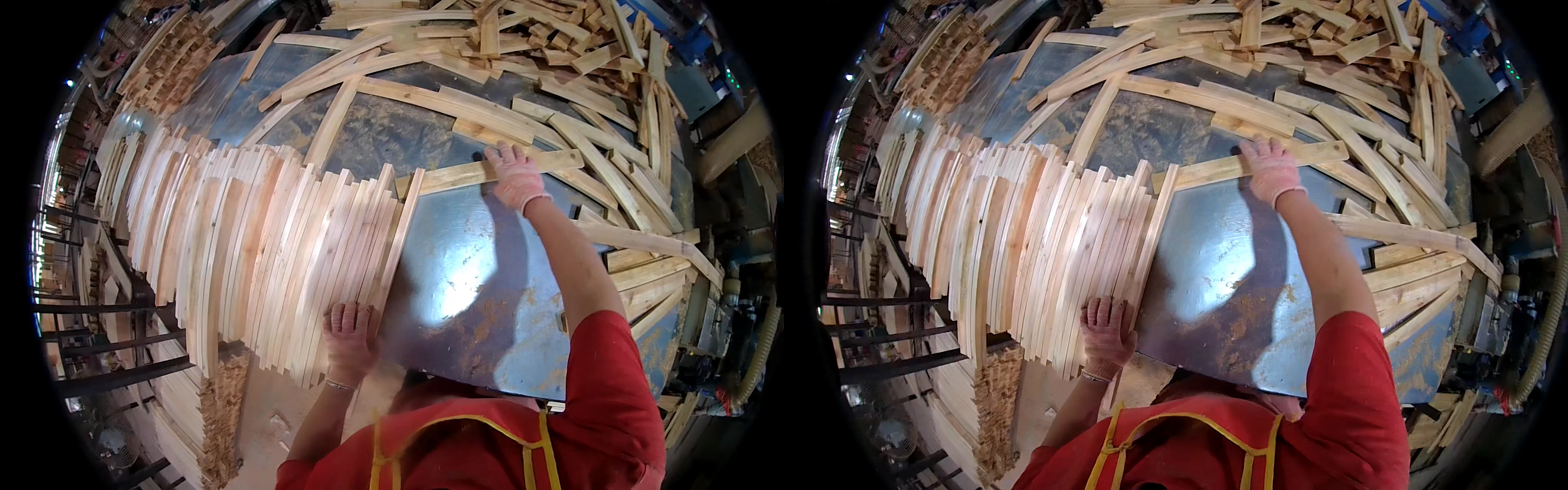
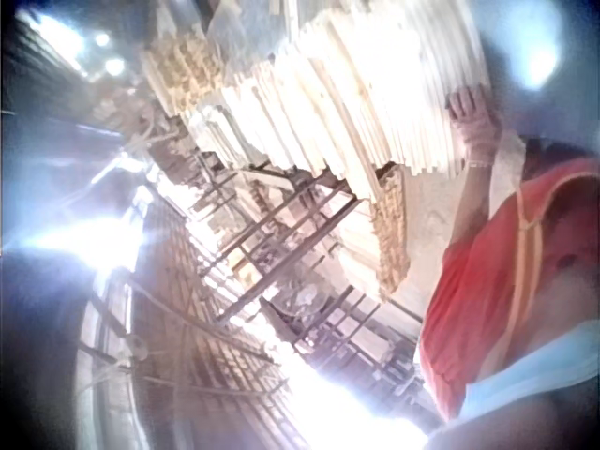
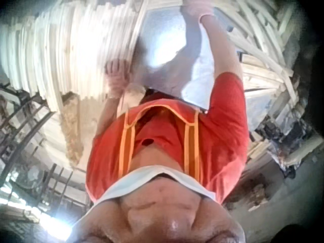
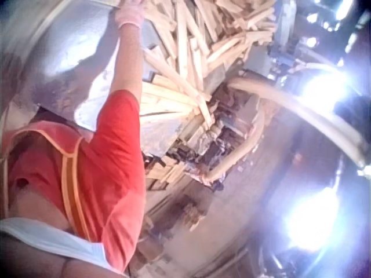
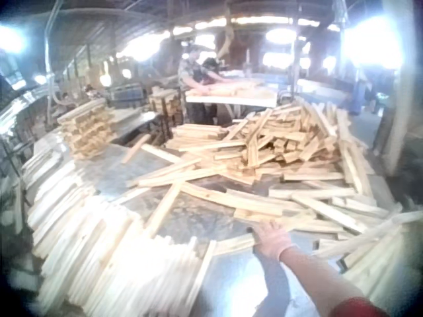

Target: The person repeatedly picks up thin wooden planks from a large pile on a metal table and stacks them neatly on the left side. The person handles the planks one by one or in small groups, aligning them into a growing stack.

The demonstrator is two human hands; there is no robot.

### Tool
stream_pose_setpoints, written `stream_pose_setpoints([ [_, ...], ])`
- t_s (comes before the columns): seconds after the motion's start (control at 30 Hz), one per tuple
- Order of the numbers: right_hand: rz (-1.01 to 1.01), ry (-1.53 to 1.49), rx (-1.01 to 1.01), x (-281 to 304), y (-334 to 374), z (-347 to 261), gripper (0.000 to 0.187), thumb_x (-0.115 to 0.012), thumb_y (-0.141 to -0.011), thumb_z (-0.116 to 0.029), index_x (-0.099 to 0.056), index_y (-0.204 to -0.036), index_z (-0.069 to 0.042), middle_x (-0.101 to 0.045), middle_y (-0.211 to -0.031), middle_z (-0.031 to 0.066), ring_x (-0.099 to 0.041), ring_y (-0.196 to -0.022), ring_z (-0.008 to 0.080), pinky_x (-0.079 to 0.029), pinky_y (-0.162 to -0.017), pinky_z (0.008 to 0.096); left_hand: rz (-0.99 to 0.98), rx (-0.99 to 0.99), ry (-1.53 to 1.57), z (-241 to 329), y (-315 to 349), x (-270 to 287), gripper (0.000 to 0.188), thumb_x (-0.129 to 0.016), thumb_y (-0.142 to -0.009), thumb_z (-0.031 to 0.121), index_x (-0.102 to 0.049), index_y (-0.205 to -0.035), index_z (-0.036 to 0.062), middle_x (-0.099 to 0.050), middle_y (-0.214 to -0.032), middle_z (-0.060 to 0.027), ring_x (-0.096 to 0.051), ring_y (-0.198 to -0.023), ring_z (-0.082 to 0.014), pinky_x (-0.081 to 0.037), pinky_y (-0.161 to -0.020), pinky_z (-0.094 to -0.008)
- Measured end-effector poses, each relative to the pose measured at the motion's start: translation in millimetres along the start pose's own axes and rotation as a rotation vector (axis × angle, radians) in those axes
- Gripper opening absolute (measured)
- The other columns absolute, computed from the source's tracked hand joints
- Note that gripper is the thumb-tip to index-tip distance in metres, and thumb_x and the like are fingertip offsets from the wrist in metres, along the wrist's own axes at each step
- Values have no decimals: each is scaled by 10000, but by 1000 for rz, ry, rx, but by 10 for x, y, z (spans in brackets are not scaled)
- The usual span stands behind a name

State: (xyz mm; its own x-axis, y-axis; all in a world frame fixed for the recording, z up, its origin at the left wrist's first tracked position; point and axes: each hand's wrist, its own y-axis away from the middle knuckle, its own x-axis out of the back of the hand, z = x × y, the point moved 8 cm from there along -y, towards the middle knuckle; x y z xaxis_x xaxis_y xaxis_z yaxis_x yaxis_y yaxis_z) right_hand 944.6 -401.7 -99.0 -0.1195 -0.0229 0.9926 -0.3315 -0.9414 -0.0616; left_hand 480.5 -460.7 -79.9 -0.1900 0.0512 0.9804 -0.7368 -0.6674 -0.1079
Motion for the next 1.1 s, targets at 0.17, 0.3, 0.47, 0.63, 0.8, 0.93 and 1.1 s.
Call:
stream_pose_setpoints([
  [0.17,-397,5,105,72,-57,126,697,-717,-931,-376,-531,-1575,-184,-707,-1371,165,-636,-1335,366,-474,-1121,488,2,20,-5,-116,105,-140,669,-749,-734,294,-604,-1341,53,-551,-1394,-209,-492,-1342,-451,-346,-1186,-648],
  [0.3,-494,-496,-230,121,554,574,725,-670,-978,-540,-538,-1566,-137,-731,-1347,208,-678,-1289,367,-526,-1060,448,-38,-15,-72,-55,67,-135,691,-758,-732,309,-604,-1363,71,-546,-1396,-194,-486,-1344,-455,-345,-1183,-650],
  [0.47,-383,-716,-376,226,1348,-152,886,-559,-997,-649,-452,-1610,-18,-704,-1337,296,-684,-1246,422,-524,-1060,457,-169,0,-165,32,9,-123,647,-701,-849,392,-613,-1435,132,-498,-1493,-171,-417,-1436,-459,-293,-1222,-652],
  [0.63,-494,-1117,-451,299,1807,-1524,930,-487,-1046,-638,-326,-1658,43,-591,-1489,349,-571,-1418,454,-435,-1199,457,-237,50,-45,18,94,-116,797,-754,-855,497,-556,-1529,120,-462,-1568,-154,-352,-1511,-432,-218,-1270,-631],
  [0.8,-660,-928,-258,175,2081,-2200,756,-475,-1058,-548,-448,-1586,-8,-613,-1471,327,-611,-1358,462,-496,-1122,483,-291,25,-34,70,208,-153,879,-736,-886,508,-470,-1586,47,-430,-1646,-161,-333,-1558,-395,-191,-1301,-596],
  [0.93,-530,-738,-270,312,2146,-1395,594,-634,-964,-427,-578,-1475,-131,-711,-1333,199,-661,-1260,407,-499,-1087,510,-270,92,73,-112,361,-265,881,-663,-942,504,-417,-1620,-2,-435,-1639,-239,-347,-1555,-414,-173,-1308,-613],
  [1.1,-165,-190,-16,478,2402,-814,564,-758,-894,-355,-628,-1416,-184,-704,-1288,95,-596,-1319,315,-392,-1158,531,-204,-22,-36,383,157,-177,903,-696,-908,520,-426,-1609,20,-444,-1618,-215,-340,-1548,-430,-201,-1293,-611],
])
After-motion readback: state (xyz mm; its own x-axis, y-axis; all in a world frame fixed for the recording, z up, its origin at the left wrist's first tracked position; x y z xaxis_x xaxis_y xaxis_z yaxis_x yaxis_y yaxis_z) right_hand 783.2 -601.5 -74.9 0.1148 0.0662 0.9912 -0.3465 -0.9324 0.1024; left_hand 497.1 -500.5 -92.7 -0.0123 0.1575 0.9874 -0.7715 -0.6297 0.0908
